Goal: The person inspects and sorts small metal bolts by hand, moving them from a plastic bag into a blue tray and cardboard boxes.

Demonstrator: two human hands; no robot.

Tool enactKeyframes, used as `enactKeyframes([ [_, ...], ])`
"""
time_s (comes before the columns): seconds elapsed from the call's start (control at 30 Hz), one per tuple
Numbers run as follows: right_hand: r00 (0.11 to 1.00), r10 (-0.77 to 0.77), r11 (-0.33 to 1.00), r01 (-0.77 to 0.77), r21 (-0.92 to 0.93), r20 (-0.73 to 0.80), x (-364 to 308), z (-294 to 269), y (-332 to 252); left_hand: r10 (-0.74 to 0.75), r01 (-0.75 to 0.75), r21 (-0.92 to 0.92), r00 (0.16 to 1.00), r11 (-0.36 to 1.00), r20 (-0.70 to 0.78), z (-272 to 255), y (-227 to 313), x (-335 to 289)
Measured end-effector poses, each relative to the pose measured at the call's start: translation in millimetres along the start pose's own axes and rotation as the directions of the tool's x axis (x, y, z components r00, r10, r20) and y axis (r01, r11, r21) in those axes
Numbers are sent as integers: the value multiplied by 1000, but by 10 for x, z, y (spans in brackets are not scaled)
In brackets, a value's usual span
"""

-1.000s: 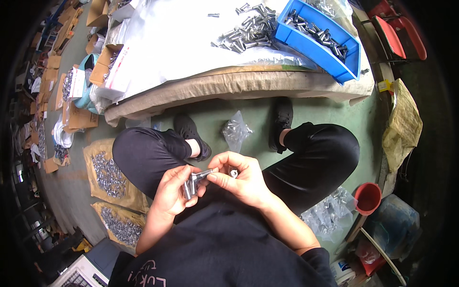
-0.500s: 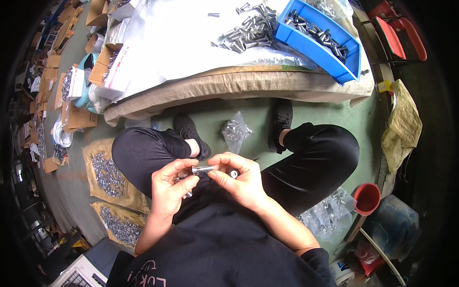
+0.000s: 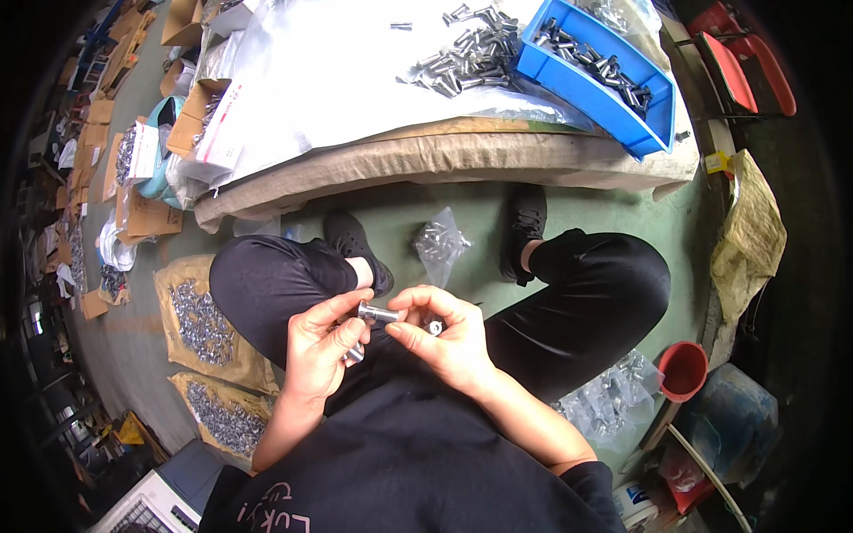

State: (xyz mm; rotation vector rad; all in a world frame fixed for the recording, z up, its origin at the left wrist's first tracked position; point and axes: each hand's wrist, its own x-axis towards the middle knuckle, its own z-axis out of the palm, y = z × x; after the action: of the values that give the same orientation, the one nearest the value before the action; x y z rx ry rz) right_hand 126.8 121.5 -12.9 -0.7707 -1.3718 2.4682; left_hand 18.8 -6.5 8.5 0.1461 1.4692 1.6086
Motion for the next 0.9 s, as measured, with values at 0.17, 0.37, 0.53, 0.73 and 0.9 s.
enactKeyframes([
  [0.17, 1000, -2, 999, 2, 48, 14, -24, 40, 16, -22, 24, -95, 999, 995, 28, 9, -3, 19],
  [0.37, 1000, -11, 999, 11, 38, -3, -24, 43, 19, -27, 45, -217, 996, 975, 84, -14, -17, 17],
  [0.53, 999, -29, 999, 30, 41, -21, -21, 57, 23, -46, 44, -130, 999, 991, -6, -1, -6, -3],
  [0.73, 995, 100, 931, -86, 355, -22, 21, 11, 73, 141, -144, 80, 989, 986, 43, 61, 9, 9],
  [0.9, 986, 138, 730, -167, 662, 97, 91, -85, 131, -76, 99, -302, 993, 948, 86, 60, 3, 14],
])
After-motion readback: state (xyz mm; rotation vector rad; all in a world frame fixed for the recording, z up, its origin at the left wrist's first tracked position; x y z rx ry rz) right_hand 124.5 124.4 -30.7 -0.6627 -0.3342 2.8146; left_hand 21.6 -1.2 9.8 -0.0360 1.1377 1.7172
